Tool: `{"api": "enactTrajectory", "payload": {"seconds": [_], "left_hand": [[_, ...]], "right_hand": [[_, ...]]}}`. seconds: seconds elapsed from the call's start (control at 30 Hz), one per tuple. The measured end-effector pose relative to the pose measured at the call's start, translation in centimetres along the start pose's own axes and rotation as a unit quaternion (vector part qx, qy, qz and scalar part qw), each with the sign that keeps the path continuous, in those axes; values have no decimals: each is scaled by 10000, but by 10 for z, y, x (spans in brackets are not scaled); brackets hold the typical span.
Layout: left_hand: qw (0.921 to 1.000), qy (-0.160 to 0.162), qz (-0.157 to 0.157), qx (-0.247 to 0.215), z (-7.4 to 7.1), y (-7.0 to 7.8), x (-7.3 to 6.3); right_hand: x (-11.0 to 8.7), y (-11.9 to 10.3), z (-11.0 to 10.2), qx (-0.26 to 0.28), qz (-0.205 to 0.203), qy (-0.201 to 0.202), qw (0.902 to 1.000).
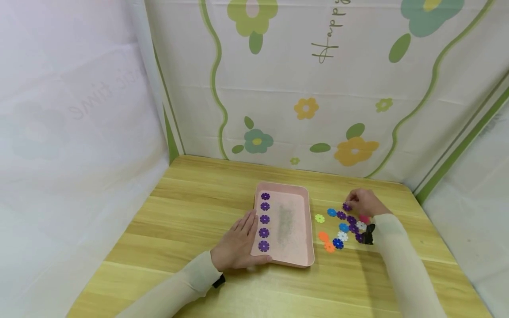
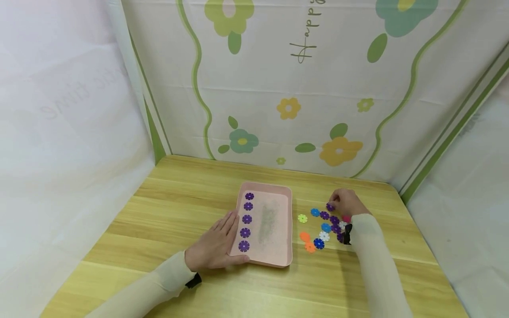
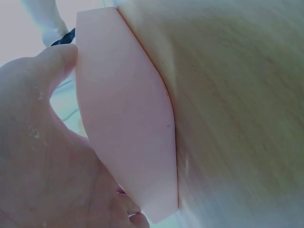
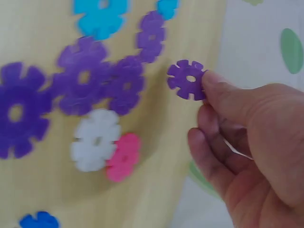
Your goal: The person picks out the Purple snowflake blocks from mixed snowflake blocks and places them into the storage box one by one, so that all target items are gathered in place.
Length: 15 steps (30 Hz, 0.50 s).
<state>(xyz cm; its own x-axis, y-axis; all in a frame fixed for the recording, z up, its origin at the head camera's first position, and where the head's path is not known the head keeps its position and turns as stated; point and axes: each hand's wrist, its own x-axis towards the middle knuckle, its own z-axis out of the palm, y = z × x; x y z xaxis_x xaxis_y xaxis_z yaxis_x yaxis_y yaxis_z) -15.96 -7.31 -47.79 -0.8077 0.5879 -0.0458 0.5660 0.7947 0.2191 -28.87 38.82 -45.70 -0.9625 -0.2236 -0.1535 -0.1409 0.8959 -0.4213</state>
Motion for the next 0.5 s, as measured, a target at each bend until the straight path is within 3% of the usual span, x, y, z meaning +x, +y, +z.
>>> {"api": "enactTrajectory", "payload": {"seconds": [0.2,0.5], "left_hand": [[10000,25,-9,-63,0,0,0],[9998,155,83,-3,2,0,-1]], "right_hand": [[3,-19,-19,-80,-347,-123,9993],[16,-71,-30,137,-547,-370,9977]]}}
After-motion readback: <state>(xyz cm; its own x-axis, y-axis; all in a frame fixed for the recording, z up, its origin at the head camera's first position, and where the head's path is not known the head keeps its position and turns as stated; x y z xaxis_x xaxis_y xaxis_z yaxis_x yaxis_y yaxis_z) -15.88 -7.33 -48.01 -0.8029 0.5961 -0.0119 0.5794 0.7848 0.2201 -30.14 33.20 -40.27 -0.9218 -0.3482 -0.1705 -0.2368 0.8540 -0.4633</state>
